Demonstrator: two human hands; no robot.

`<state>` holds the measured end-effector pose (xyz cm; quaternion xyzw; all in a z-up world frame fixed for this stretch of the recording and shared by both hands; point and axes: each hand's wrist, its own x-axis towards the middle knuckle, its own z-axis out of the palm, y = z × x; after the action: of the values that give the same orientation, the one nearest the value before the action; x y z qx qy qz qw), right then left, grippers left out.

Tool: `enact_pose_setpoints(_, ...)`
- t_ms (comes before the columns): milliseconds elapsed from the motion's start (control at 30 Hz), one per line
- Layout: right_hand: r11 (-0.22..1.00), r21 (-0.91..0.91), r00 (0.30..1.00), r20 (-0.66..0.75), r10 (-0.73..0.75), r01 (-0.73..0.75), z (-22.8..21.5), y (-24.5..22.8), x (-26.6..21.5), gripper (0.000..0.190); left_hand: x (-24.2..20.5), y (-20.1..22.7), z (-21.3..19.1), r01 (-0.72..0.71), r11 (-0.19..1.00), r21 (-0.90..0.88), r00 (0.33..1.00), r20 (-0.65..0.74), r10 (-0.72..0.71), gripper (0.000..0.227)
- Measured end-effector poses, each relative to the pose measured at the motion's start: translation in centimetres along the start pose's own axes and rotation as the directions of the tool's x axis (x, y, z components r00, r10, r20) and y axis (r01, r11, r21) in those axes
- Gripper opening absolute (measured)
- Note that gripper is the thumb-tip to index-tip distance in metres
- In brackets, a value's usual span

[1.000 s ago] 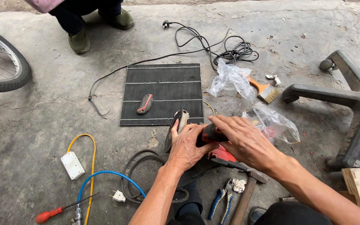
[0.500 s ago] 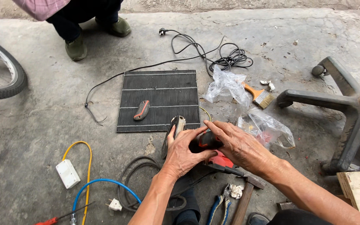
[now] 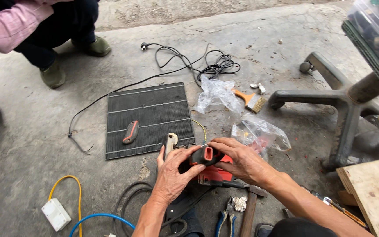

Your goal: The person uses a knife to scrape a small metal piece on a wooden board. They then pick up a red plastic housing and use a power drill to work on it, followed by manually assembling the housing components.

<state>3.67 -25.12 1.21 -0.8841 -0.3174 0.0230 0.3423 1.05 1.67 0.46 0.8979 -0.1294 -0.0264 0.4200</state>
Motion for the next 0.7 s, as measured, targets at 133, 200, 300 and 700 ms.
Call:
enact_pose_setpoints(133, 0.997, 0.022, 0.997, -0.006, -0.075, 0.075, -0.4, -0.9, 0.3, 0.052, 0.1, 0.8, -0.9, 0.06, 0.998, -0.021, 0.996, 0.074, -0.058, 0.055)
enact_pose_setpoints(200, 0.994, -0.008, 0.994, 0.001, -0.105, 0.105, -0.7, -0.8, 0.6, 0.053, 0.1, 1.0, -1.0, 0.065, 0.998, -0.011, 0.995, 0.081, -0.064, 0.056)
enact_pose_setpoints(300, 0.988, -0.047, 0.989, 0.041, -0.145, 0.147, -1.3, -0.7, 0.8, 0.053, 0.0, 1.1, -0.9, 0.057, 0.998, 0.002, 0.996, 0.076, -0.057, 0.055)
enact_pose_setpoints(700, 0.993, 0.011, 0.985, 0.13, -0.116, 0.116, -2.3, 0.9, 1.2, 0.054, 0.3, -0.1, 0.0, 0.005, 0.998, 0.055, 1.0, 0.007, -0.006, 0.063)
